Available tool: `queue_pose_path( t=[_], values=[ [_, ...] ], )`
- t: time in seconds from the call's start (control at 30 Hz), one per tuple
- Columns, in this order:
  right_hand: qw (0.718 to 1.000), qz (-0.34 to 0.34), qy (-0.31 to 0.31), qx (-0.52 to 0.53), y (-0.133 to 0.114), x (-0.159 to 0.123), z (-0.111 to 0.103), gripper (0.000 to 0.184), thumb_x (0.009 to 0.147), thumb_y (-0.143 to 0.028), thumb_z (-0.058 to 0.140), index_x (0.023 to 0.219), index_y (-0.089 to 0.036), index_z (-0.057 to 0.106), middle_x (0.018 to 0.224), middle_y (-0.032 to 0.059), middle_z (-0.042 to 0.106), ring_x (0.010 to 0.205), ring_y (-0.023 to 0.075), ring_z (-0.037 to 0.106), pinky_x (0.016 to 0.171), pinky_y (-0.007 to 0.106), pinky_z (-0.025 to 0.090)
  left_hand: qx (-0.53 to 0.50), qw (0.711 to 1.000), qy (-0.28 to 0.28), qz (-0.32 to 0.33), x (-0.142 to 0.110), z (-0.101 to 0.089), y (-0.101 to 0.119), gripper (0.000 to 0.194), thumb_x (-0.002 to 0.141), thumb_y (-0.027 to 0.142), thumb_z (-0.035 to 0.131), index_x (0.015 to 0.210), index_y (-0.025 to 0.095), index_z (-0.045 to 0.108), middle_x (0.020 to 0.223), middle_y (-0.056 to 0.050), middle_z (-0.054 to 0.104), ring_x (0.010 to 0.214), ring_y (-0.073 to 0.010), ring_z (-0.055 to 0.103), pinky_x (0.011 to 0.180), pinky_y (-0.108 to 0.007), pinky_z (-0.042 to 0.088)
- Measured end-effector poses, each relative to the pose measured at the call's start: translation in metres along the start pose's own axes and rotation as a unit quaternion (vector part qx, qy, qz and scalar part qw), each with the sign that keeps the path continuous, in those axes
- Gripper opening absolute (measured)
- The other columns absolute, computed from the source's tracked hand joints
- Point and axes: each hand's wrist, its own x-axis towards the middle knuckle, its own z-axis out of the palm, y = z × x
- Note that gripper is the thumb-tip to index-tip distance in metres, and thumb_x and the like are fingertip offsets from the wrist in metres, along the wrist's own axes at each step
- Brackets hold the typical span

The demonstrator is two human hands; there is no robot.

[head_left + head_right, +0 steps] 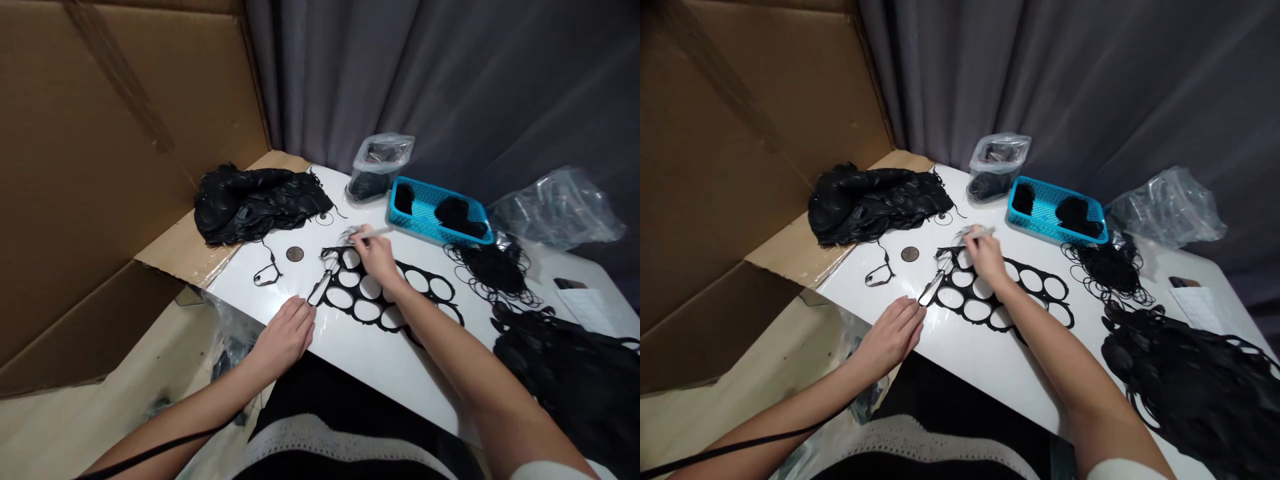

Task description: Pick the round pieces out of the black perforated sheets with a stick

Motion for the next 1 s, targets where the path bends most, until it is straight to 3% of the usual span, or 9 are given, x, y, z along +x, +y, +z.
queue_pose_path(
  t=[0.1,0.23,0.33,0.43,0.53,0.63,0.7,0.87,1.0],
  values=[
    [0.979,0.168,0.099,0.058,0.039,0.042,-0.015,0.020,0.086,-0.027,0.058,0.069,-0.022,0.049,0.065,0.0027,0.061,0.064,0.0195,0.059,0.065,0.031,0.048,0.000,1.000,0.008,0.003,-0.002,0.000,-0.001,0.024,0.095,0.012,0.050,0.116,0.008,0.061,0.104,-0.013,0.065,0.108,-0.0262,0.061,0.106,-0.047,0.048],
    [0.954,0.244,0.090,0.151,0.058,0.051,-0.030,0.018,0.079,-0.026,0.065,0.067,-0.019,0.054,0.067,0.0041,0.066,0.057,0.0168,0.060,0.052,0.027,0.050,-0.028,0.999,0.000,-0.016,0.000,-0.004,-0.005,0.023,0.096,0.012,0.049,0.116,0.011,0.060,0.105,-0.012,0.064,0.107,-0.0259,0.059,0.103,-0.047,0.049],
    [0.942,0.256,0.041,0.211,0.047,0.029,-0.034,0.018,0.079,-0.025,0.068,0.068,-0.018,0.055,0.070,0.0043,0.066,0.057,0.0164,0.063,0.045,0.024,0.051,-0.053,0.998,-0.001,-0.037,0.007,-0.009,-0.005,0.017,0.097,0.015,0.049,0.107,0.013,0.062,0.101,-0.011,0.063,0.103,-0.0261,0.059,0.099,-0.048,0.050],
    [0.892,0.277,-0.030,0.356,0.027,0.003,-0.034,0.018,0.080,-0.025,0.071,0.075,-0.018,0.055,0.078,0.0032,0.066,0.070,0.0165,0.069,0.047,0.020,0.054,-0.072,0.997,0.006,-0.029,0.015,-0.010,0.002,0.017,0.096,0.015,0.051,0.109,0.013,0.062,0.108,-0.013,0.062,0.109,-0.0274,0.057,0.098,-0.048,0.049],
    [0.838,0.303,-0.100,0.443,0.003,-0.025,-0.033,0.023,0.080,-0.028,0.075,0.077,-0.018,0.054,0.083,0.0028,0.066,0.078,0.0159,0.071,0.061,0.022,0.060,-0.089,0.996,-0.015,0.013,0.018,-0.005,0.011,0.025,0.097,0.015,0.051,0.121,0.013,0.059,0.121,-0.014,0.061,0.120,-0.0279,0.054,0.103,-0.047,0.047],
    [0.816,0.305,-0.160,0.464,-0.019,-0.055,-0.029,0.027,0.083,-0.036,0.073,0.078,-0.018,0.052,0.088,0.0049,0.069,0.085,0.0167,0.071,0.078,0.028,0.059,-0.089,0.995,-0.036,0.017,0.014,0.003,0.016,0.029,0.098,0.018,0.050,0.125,0.012,0.057,0.121,-0.014,0.063,0.120,-0.0282,0.056,0.101,-0.045,0.049],
    [0.831,0.274,-0.196,0.442,-0.032,-0.075,-0.025,0.029,0.085,-0.041,0.068,0.078,-0.020,0.050,0.088,0.0044,0.069,0.085,0.0172,0.068,0.080,0.031,0.056,-0.086,0.996,-0.034,0.009,0.011,0.007,0.017,0.030,0.098,0.019,0.050,0.127,0.011,0.057,0.120,-0.015,0.064,0.119,-0.0285,0.057,0.100,-0.045,0.051],
    [0.933,0.161,-0.212,0.243,-0.053,-0.107,-0.018,0.030,0.093,-0.042,0.055,0.074,-0.022,0.044,0.071,-0.0022,0.056,0.070,0.0161,0.054,0.067,0.030,0.044,-0.088,0.996,-0.022,0.015,0.008,0.010,0.016,0.031,0.098,0.017,0.050,0.128,0.011,0.057,0.121,-0.015,0.064,0.122,-0.0276,0.057,0.103,-0.044,0.051],
    [0.957,0.115,-0.205,0.170,-0.057,-0.110,-0.014,0.028,0.095,-0.035,0.051,0.072,-0.023,0.041,0.069,-0.0027,0.051,0.067,0.0163,0.051,0.065,0.030,0.040,-0.076,0.997,-0.023,0.020,0.009,0.008,0.017,0.030,0.098,0.017,0.049,0.126,0.008,0.057,0.121,-0.016,0.064,0.121,-0.0283,0.057,0.104,-0.044,0.051]
  ],
)
